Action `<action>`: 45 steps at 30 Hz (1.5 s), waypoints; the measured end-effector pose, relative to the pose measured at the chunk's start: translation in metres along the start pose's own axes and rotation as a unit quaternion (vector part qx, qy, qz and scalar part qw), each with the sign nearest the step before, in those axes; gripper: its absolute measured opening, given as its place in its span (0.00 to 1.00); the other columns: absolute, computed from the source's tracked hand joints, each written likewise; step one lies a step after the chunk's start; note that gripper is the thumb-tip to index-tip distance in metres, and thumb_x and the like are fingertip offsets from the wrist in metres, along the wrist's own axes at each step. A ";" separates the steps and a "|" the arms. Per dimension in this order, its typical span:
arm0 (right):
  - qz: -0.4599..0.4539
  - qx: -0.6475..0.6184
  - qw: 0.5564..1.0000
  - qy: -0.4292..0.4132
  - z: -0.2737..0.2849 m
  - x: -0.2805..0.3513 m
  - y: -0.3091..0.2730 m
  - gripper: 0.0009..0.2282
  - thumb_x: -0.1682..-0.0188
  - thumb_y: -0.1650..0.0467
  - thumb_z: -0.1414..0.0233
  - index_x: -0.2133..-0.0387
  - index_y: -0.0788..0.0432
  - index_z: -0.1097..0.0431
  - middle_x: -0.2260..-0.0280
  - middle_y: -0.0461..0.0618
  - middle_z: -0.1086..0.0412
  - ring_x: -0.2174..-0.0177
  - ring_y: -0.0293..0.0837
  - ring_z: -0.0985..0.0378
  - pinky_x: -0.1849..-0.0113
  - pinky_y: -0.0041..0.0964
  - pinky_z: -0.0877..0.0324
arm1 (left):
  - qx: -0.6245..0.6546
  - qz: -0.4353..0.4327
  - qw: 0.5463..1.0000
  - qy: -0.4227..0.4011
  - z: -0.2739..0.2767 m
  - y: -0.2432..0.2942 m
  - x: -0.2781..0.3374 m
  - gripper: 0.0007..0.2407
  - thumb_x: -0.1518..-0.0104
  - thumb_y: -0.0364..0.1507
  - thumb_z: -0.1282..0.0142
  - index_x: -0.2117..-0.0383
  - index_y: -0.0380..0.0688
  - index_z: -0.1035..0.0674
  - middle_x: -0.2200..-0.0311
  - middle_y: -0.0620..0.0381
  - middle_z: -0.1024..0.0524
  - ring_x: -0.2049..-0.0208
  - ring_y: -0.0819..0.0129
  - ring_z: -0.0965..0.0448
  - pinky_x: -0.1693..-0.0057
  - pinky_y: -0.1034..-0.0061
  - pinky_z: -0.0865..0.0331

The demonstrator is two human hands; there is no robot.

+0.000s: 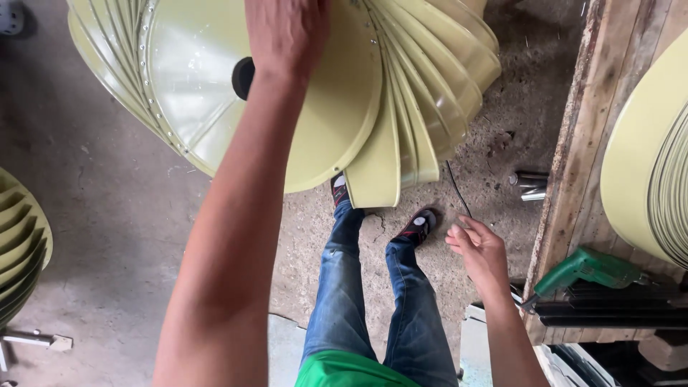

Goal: Assembling a metal roof ventilator by attaching pre-cut blades to a central circular plate using a drill and rivet gun.

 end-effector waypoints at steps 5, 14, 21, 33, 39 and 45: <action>-0.040 0.090 0.992 0.079 0.055 0.008 0.027 0.18 0.47 0.71 0.45 0.43 0.61 0.32 0.53 0.59 0.25 0.59 0.46 0.17 0.59 0.36 0.20 | -0.044 -0.064 0.995 0.068 0.011 0.050 0.112 0.18 0.29 0.37 0.50 0.36 0.46 0.29 0.34 0.40 0.40 0.31 0.42 0.45 0.28 0.46 0.59; -0.127 0.312 0.867 0.367 0.320 -0.076 0.249 0.44 0.59 0.49 0.27 0.44 0.76 0.35 0.48 0.71 0.30 0.50 0.60 0.27 0.50 0.50 0.32 | -0.105 0.185 0.975 0.059 -0.012 0.087 0.111 0.21 0.26 0.39 0.64 0.28 0.53 0.40 0.25 0.47 0.54 0.24 0.48 0.61 0.24 0.47 0.70; -0.304 0.121 0.865 0.381 0.322 -0.092 0.239 0.52 0.72 0.53 0.26 0.40 0.75 0.45 0.35 0.66 0.53 0.48 0.54 0.32 0.62 0.57 0.23 | -0.134 0.203 0.969 0.047 -0.016 0.091 0.116 0.22 0.25 0.40 0.67 0.27 0.52 0.41 0.25 0.47 0.56 0.24 0.48 0.63 0.24 0.46 0.71; -0.221 0.486 0.781 0.326 0.320 -0.052 0.147 0.48 0.68 0.58 0.28 0.42 0.82 0.42 0.41 0.85 0.46 0.47 0.74 0.33 0.52 0.61 0.29 | -0.111 0.185 0.971 0.105 -0.032 0.080 0.116 0.22 0.27 0.38 0.62 0.28 0.52 0.40 0.26 0.46 0.54 0.24 0.46 0.59 0.24 0.42 0.69; -0.174 0.321 0.881 0.302 0.235 0.087 0.024 0.22 0.49 0.65 0.41 0.46 0.69 0.29 0.65 0.79 0.22 0.70 0.61 0.18 0.62 0.53 0.22 | -0.072 0.178 0.973 0.128 -0.035 0.080 0.118 0.22 0.27 0.37 0.60 0.28 0.49 0.39 0.26 0.44 0.53 0.24 0.46 0.58 0.25 0.42 0.68; 0.188 0.359 0.913 0.039 0.207 0.118 -0.111 0.29 0.64 0.73 0.39 0.44 0.64 0.34 0.74 0.54 0.26 0.80 0.41 0.22 0.72 0.39 0.25 | -0.047 0.159 0.974 0.155 -0.036 0.078 0.122 0.22 0.27 0.36 0.58 0.29 0.47 0.38 0.26 0.43 0.51 0.25 0.46 0.56 0.25 0.41 0.68</action>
Point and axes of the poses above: each hand's wrist, its own x-axis away from the middle knuckle, its own z-axis out of the back of the hand, y = z × x, the point moved 1 cm from there along -x, towards the middle knuckle
